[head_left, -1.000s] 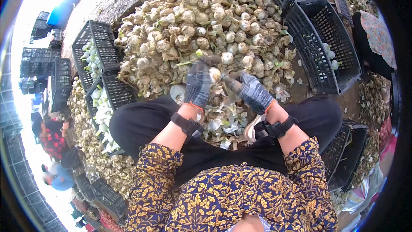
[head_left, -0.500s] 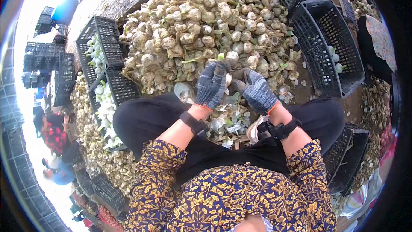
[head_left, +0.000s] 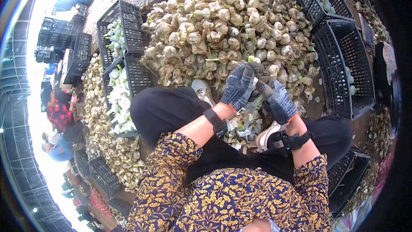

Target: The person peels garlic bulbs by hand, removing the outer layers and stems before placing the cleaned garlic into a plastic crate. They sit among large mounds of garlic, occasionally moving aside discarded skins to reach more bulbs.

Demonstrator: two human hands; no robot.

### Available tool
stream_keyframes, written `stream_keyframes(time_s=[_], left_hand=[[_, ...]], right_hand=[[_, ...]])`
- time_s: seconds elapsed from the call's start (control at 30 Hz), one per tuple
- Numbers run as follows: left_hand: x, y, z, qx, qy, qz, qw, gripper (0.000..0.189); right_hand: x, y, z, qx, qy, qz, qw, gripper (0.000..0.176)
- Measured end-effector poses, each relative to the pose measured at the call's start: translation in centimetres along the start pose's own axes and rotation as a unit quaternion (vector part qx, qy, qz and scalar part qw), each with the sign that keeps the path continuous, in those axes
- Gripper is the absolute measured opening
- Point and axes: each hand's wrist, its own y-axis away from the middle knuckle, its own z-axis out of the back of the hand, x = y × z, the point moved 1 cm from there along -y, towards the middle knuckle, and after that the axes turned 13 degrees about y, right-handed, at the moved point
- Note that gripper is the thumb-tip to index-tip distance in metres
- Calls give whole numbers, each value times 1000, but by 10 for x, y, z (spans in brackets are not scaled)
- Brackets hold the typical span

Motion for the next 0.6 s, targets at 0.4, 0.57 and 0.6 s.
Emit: stream_keyframes(time_s=[0.4, 0.57, 0.6], left_hand=[[-19, -1, -2, -61, -6, 12, 998, 24], [37, -9, 11, 34, -156, 28, 987, 23], [-17, -17, 5, 58, -221, 95, 969, 24]], right_hand=[[-35, -11, -1, -68, 39, 94, 993, 26], [-67, -25, 2, -140, 47, 48, 988, 27], [-57, -21, 5, -112, 20, 24, 993, 28]])
